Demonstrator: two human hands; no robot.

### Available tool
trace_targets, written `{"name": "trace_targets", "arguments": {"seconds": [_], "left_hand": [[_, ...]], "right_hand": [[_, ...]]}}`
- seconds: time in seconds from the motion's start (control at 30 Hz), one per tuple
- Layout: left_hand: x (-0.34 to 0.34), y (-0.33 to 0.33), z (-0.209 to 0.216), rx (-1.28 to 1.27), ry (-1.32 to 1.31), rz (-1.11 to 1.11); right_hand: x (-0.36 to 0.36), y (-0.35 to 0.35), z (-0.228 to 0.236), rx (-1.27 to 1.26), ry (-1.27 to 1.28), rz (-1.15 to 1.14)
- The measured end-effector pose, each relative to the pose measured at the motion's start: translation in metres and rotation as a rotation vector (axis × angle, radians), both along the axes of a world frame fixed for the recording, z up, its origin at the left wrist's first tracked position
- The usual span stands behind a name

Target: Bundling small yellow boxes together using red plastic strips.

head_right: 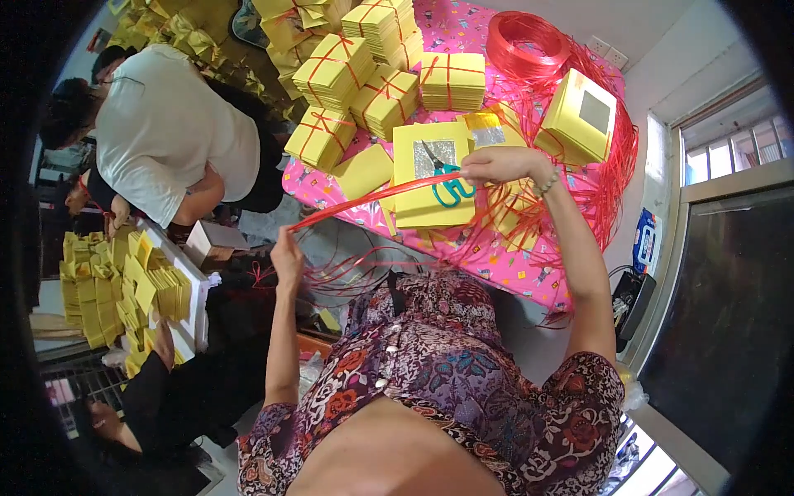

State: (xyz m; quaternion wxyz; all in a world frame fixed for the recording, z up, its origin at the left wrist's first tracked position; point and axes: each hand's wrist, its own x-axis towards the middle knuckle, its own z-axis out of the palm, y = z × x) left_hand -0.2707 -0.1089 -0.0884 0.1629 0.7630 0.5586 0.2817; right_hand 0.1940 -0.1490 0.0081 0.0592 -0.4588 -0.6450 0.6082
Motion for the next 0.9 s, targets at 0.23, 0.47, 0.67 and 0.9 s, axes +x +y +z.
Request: {"name": "trace_targets", "arguments": {"seconds": [0.23,0.47,0.67,0.9], "left_hand": [[0.03,0.007,0.012,0.197,0.204,-0.177],[0.154,-0.019,0.08,-0.165,-0.124,-0.558],[0.107,-0.005,0.045,-0.13,-0.004,-0.394],[0.022,0.005,0.009,-0.154,0.033,-0.222]], "right_hand": [[-0.039,0.008,0.008,0.318,-0.129,-0.003],[-0.111,0.025,0.029,0.507,-0.193,0.123],[-0.061,0.02,0.003,0.397,-0.118,0.109],[-0.017,-0.002,0.009,0.32,-0.25,-0.032]]}}
